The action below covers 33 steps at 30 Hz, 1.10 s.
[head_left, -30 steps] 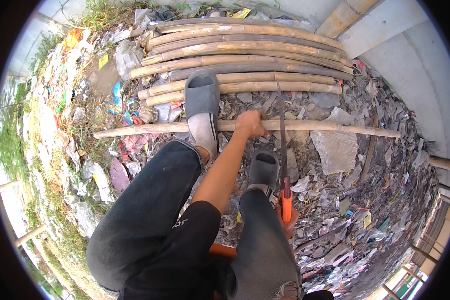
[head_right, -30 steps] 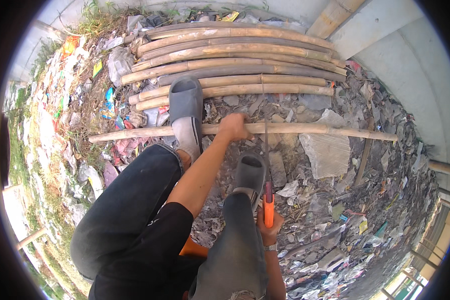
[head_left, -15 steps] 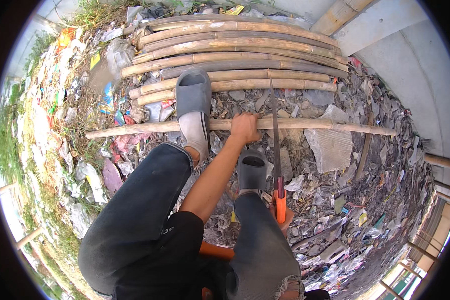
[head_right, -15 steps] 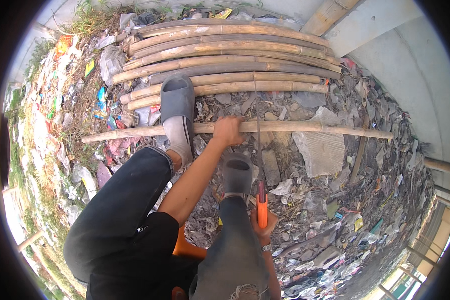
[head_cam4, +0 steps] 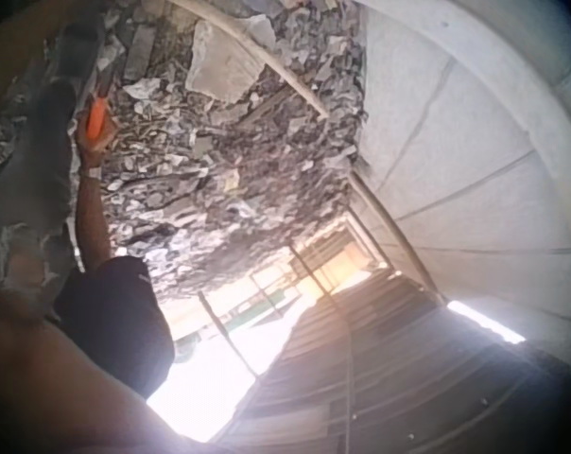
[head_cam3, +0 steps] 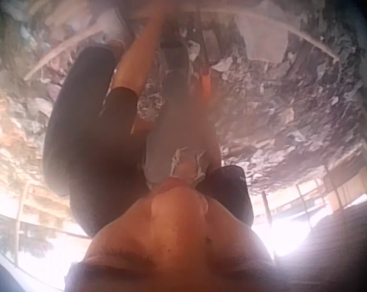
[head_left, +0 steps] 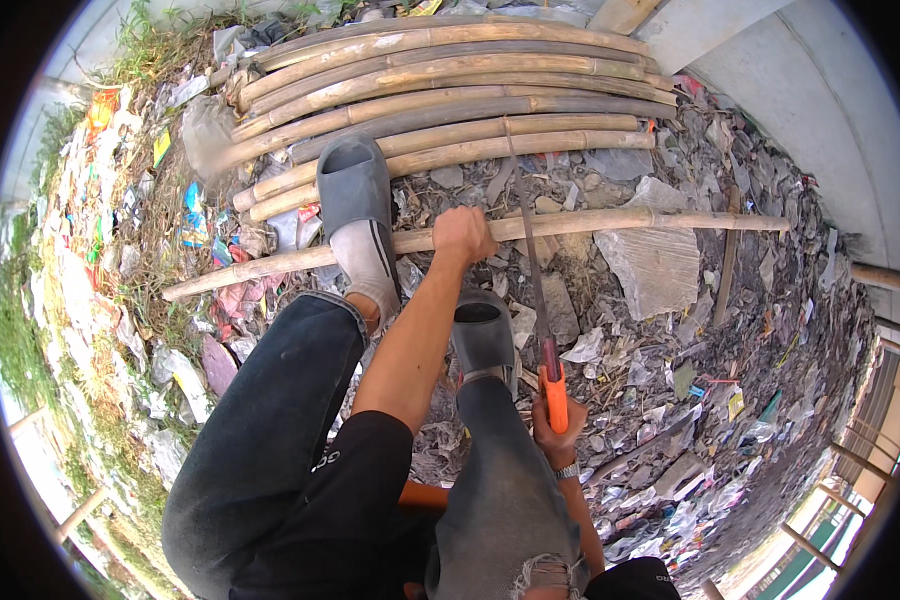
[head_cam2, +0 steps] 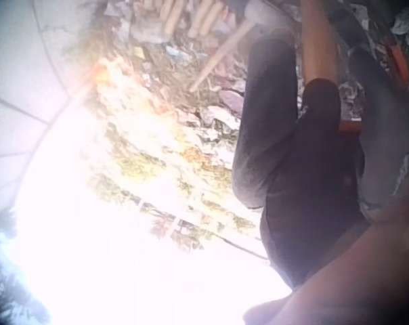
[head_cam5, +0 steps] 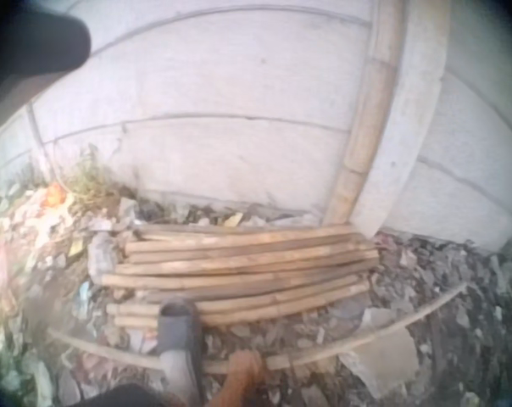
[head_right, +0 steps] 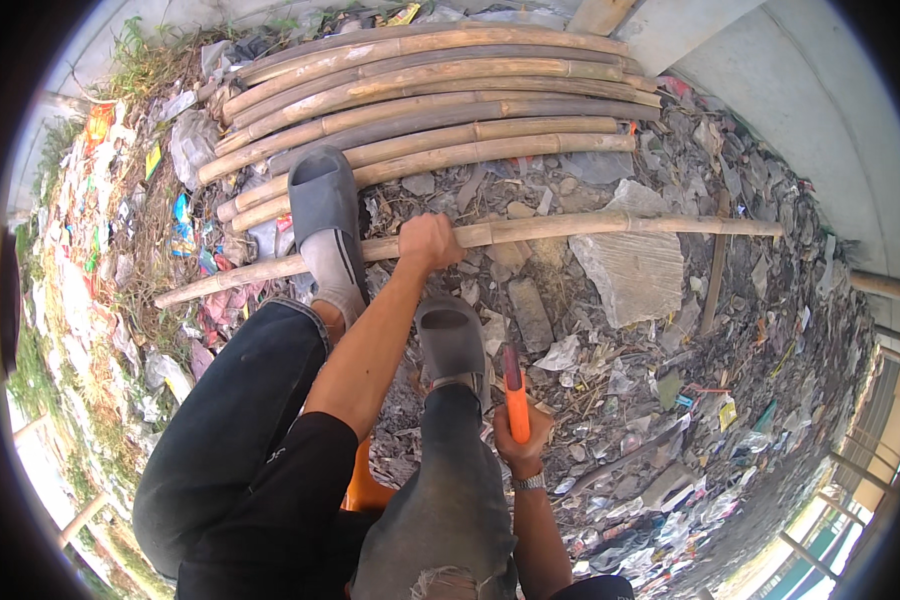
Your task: The person sits on a small stool and uses a hand saw to cut a long bamboo pole into smaller sections. They hold the bamboo steady with their left hand and saw with their right hand, repeating the process for multiple cuts.
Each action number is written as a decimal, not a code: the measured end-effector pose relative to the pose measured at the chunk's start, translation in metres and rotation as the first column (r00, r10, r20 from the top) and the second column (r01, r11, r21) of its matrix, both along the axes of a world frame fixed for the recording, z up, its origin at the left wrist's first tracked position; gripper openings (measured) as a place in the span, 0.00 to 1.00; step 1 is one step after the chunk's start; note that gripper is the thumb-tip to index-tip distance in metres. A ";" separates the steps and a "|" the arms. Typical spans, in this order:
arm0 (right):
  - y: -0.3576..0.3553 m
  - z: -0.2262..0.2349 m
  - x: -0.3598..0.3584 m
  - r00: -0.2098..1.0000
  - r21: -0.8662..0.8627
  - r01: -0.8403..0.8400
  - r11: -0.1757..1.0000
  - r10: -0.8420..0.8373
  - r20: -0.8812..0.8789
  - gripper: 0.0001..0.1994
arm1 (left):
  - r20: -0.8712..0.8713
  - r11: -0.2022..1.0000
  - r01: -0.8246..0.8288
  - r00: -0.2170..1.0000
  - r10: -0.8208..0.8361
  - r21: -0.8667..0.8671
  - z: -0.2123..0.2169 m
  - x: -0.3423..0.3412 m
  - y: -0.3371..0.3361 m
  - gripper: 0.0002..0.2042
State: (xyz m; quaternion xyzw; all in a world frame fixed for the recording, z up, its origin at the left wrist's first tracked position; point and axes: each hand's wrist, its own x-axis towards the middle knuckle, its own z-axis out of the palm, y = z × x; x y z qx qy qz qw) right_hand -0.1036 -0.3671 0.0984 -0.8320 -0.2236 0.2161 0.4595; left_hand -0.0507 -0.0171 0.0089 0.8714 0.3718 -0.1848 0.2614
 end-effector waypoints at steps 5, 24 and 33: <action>0.015 -0.026 0.010 0.998 -0.031 -0.040 0.999 0.042 0.050 0.10 | 0.007 1.000 0.010 1.000 -0.010 0.019 -0.002 0.003 -0.003 0.22; 0.081 -0.048 0.049 0.994 0.123 -0.013 0.992 -0.001 0.107 0.07 | -0.070 0.995 0.075 0.995 -0.071 0.067 -0.003 0.004 -0.013 0.17; 0.015 -0.018 -0.006 0.999 0.096 0.020 0.995 -0.017 -0.028 0.06 | -0.058 0.990 0.056 0.997 -0.048 0.133 -0.005 -0.002 0.000 0.20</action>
